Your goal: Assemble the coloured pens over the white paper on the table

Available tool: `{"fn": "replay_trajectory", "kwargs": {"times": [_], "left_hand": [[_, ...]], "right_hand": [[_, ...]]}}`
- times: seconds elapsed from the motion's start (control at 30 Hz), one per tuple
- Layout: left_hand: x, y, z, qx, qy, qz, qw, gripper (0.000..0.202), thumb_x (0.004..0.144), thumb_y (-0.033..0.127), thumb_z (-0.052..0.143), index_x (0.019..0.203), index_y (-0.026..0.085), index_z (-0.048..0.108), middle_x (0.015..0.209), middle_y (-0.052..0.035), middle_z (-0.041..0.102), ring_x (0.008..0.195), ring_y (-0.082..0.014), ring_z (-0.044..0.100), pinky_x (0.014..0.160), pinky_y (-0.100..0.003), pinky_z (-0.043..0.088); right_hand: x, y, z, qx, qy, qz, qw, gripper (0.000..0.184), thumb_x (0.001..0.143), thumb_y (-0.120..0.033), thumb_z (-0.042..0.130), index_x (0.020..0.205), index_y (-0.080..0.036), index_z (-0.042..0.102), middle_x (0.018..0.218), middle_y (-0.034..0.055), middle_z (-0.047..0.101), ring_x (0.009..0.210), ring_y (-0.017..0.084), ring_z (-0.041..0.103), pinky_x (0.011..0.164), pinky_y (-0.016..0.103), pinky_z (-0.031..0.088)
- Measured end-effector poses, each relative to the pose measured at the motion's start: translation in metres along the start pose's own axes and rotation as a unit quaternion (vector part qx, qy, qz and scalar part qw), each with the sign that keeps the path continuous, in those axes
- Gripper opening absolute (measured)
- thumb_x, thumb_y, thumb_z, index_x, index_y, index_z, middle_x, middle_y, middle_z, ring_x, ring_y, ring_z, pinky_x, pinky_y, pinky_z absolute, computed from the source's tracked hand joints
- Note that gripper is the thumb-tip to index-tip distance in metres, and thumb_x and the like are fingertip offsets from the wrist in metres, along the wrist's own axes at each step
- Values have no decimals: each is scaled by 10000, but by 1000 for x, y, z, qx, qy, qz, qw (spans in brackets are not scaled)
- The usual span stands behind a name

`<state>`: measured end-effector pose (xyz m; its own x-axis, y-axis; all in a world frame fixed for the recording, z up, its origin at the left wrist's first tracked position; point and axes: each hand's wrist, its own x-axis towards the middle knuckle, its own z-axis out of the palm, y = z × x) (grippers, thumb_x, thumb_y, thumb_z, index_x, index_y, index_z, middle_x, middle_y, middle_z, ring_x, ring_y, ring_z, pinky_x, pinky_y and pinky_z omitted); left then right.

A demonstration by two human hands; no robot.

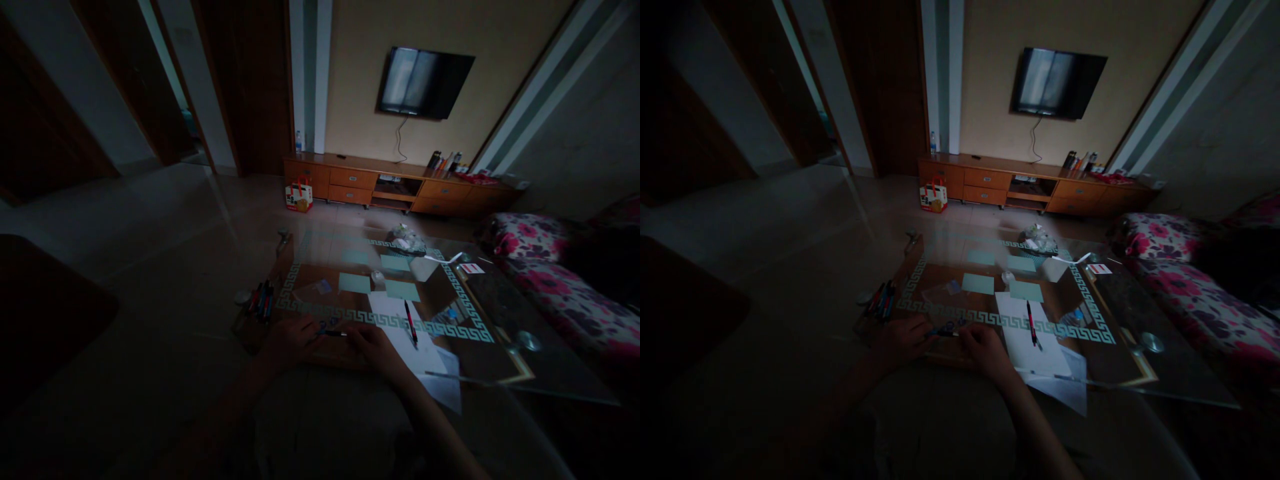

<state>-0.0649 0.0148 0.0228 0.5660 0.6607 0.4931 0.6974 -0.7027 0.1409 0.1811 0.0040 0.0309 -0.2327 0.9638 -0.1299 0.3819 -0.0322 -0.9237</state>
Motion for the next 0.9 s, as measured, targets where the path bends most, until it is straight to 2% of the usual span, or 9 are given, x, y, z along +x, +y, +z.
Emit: {"fn": "replay_trajectory", "kwargs": {"times": [0.27,0.43,0.6,0.73,0.8,0.9], "left_hand": [[1,2,-2,3,-1,-7,1000,241,959,380,503,879,181,613,840,-31,616,700,-130,572,608,-240,434],[1,1,-1,-5,17,-6,1000,252,962,383,495,882,181,624,821,-32,610,728,-134,582,630,-238,449],[2,1,-3,9,9,-4,1000,249,962,380,497,882,178,620,823,-35,613,725,-136,591,620,-239,447],[1,1,-3,19,-3,-6,1000,249,959,384,501,876,179,613,824,-35,616,721,-144,590,620,-253,446],[1,1,-2,20,-1,-7,1000,249,958,387,502,881,179,613,832,-37,620,728,-148,591,621,-256,446],[0,1,-1,13,4,-6,1000,243,957,386,502,892,181,614,840,-38,621,726,-148,589,619,-254,445]], "right_hand": [[1,2,0,-1,3,-3,1000,370,891,-479,533,761,-158,664,699,27,649,636,142,569,581,235,415],[0,-4,-1,19,7,-10,1000,320,876,-437,562,745,-163,662,693,15,642,637,138,564,596,240,416],[0,-5,-1,32,10,-10,999,248,821,-396,634,876,-159,681,757,27,662,676,148,587,621,250,444],[1,1,2,59,19,-9,998,292,787,-390,679,973,-165,659,833,38,672,732,159,604,647,255,467],[1,3,2,64,16,-3,998,296,818,-433,646,947,-167,649,812,31,661,697,148,590,623,247,457],[2,1,1,36,0,8,999,378,897,-508,518,785,-166,630,687,8,609,611,128,547,570,233,415]]}}
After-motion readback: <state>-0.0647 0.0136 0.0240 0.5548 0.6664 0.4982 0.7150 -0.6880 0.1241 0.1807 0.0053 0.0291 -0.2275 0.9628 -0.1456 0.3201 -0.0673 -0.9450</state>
